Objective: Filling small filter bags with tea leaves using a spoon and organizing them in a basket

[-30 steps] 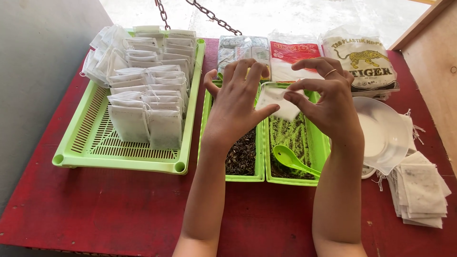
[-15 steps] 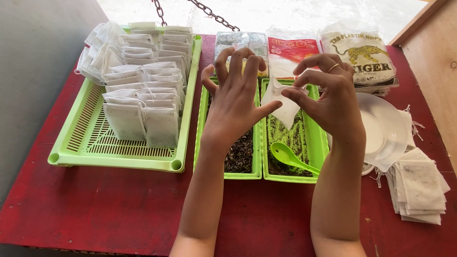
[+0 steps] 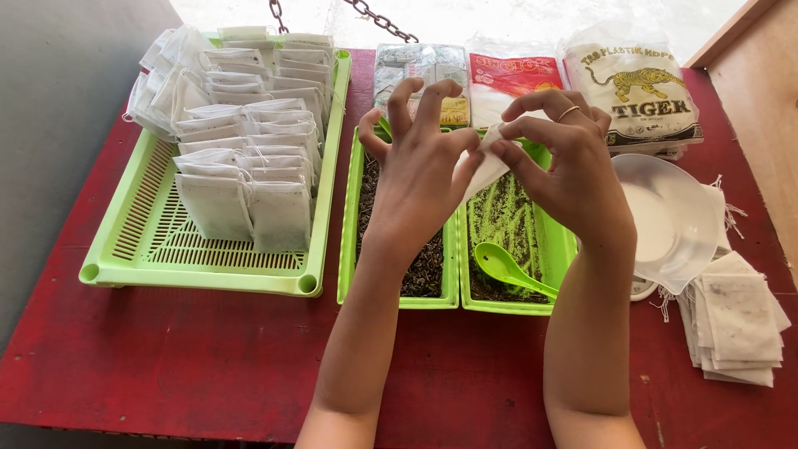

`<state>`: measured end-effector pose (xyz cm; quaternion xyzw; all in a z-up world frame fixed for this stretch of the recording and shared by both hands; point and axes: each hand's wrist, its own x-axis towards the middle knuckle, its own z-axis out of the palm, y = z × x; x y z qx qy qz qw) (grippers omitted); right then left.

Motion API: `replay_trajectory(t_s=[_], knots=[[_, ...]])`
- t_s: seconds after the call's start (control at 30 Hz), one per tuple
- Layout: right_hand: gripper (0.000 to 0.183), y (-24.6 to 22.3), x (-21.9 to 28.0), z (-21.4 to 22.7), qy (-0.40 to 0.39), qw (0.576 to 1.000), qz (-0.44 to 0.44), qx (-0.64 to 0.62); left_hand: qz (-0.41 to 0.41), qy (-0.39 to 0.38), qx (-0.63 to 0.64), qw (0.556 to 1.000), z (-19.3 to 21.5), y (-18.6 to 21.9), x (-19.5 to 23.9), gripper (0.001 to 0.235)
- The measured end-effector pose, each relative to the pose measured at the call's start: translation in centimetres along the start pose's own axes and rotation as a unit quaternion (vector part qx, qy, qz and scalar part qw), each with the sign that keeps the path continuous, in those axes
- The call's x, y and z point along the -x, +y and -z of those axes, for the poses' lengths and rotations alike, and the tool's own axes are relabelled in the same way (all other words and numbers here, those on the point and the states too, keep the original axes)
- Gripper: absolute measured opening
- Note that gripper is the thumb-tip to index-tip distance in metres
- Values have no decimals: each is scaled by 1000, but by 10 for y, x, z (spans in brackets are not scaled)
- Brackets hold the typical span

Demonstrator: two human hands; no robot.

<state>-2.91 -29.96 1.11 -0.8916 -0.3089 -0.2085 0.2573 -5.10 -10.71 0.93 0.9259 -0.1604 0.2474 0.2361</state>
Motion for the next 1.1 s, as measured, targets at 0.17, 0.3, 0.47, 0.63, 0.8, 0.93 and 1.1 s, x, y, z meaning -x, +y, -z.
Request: replay_trajectory(t_s=[0.17, 0.3, 0.47, 0.63, 0.8, 0.93, 1.1], knots=[[18, 1, 1, 2, 14, 1000, -2, -12, -3, 5, 8, 1000, 4, -3, -1, 9], [25, -7, -1, 0, 20, 1000, -3, -2, -10, 9, 10, 1000, 0, -5, -1, 7], [22, -5, -2, 7, 4, 998, -61, 4, 8, 35, -10, 999, 3, -10, -1, 13], [21, -4, 0, 13, -48, 996, -69, -7, 9, 56, -16, 998, 2, -9, -1, 16], [20, -14, -5, 2, -55, 998, -15, -21, -1, 22, -25, 999, 3, -2, 0, 14], [12, -9, -3, -3, -37, 999, -15, -9, -28, 14, -43, 999, 1, -4, 1, 10], [10, 3, 3, 6, 0, 997, -68, 23, -20, 1, -44, 999, 3, -16, 0, 14]])
